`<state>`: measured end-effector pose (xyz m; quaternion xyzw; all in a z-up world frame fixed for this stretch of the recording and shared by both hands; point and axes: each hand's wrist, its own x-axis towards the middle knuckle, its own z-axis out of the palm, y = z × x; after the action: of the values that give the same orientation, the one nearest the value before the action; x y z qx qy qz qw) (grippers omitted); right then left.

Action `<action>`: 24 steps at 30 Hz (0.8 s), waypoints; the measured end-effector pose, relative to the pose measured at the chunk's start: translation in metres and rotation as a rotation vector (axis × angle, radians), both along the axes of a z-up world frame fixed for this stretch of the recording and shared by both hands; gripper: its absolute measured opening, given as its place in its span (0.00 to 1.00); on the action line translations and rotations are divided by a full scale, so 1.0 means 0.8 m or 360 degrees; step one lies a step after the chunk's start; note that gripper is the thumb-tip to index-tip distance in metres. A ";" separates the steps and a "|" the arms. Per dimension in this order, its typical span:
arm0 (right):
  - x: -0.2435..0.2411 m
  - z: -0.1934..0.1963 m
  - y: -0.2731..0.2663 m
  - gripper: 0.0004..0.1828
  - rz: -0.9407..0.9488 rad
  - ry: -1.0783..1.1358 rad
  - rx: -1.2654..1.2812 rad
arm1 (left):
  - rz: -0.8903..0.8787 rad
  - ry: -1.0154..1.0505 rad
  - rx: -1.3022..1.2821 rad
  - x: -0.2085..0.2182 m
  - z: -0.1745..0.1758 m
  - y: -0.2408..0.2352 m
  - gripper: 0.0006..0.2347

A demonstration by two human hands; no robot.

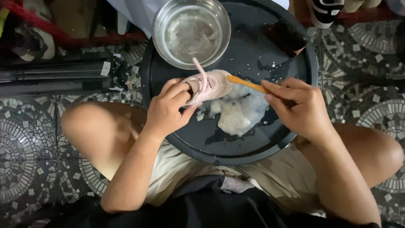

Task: The person sits cross-legged on the floor and scrubs a white sneaker using a toothbrush and soapy water. They repeatedly dip the brush into a metal bowl of water and scrub various parts of the shoe, including the sole and upper, over a black tray.

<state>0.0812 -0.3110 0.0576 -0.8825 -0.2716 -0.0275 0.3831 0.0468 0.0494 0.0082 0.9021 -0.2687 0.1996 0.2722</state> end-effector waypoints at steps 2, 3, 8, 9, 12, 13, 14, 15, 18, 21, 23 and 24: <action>0.006 -0.012 -0.001 0.15 0.0016 -0.0048 0.0061 | 0.0016 -0.0089 -0.0064 0.002 -0.014 0.002 0.11; 0.008 -0.017 0.000 0.13 0.0035 -0.0098 0.0121 | 0.0036 -0.0179 -0.0129 0.003 -0.022 0.004 0.12; -0.007 0.011 0.016 0.10 0.0154 -0.0290 -0.0141 | -0.0064 -0.0198 -0.0289 0.003 -0.006 -0.001 0.14; -0.008 0.014 0.017 0.09 0.0152 -0.0366 -0.0268 | -0.0106 -0.0216 -0.0322 0.003 -0.006 -0.001 0.15; -0.007 -0.034 -0.011 0.09 -0.0090 -0.0532 -0.0199 | -0.0215 0.0049 -0.0304 -0.008 0.005 0.004 0.16; -0.009 -0.027 -0.007 0.09 -0.0097 -0.0536 -0.0203 | -0.0222 0.0045 -0.0307 -0.008 0.002 0.003 0.16; -0.012 -0.019 -0.004 0.10 -0.0025 -0.0530 -0.0203 | -0.0224 0.0037 -0.0289 -0.009 -0.001 0.002 0.16; -0.012 -0.012 0.002 0.10 0.0056 -0.0526 -0.0197 | -0.0217 0.0027 -0.0266 -0.010 -0.003 0.003 0.17; -0.019 0.009 0.004 0.10 0.0161 -0.0321 -0.0151 | -0.0252 0.0064 -0.0292 -0.011 -0.002 0.003 0.16; -0.012 0.011 -0.011 0.11 0.0147 -0.0226 -0.0141 | -0.0279 0.0040 -0.0291 -0.013 0.005 -0.003 0.14; -0.012 0.001 -0.017 0.11 0.0045 -0.0280 -0.0222 | -0.0274 0.0005 -0.0269 -0.015 0.011 -0.008 0.15; -0.012 -0.004 -0.020 0.10 -0.0055 -0.0333 -0.0300 | -0.0267 -0.0027 -0.0245 -0.017 0.014 -0.011 0.15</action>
<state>0.0717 -0.3274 0.0547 -0.9113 -0.2964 -0.1004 0.2676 0.0334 0.0405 0.0193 0.8512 -0.3293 0.2040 0.3542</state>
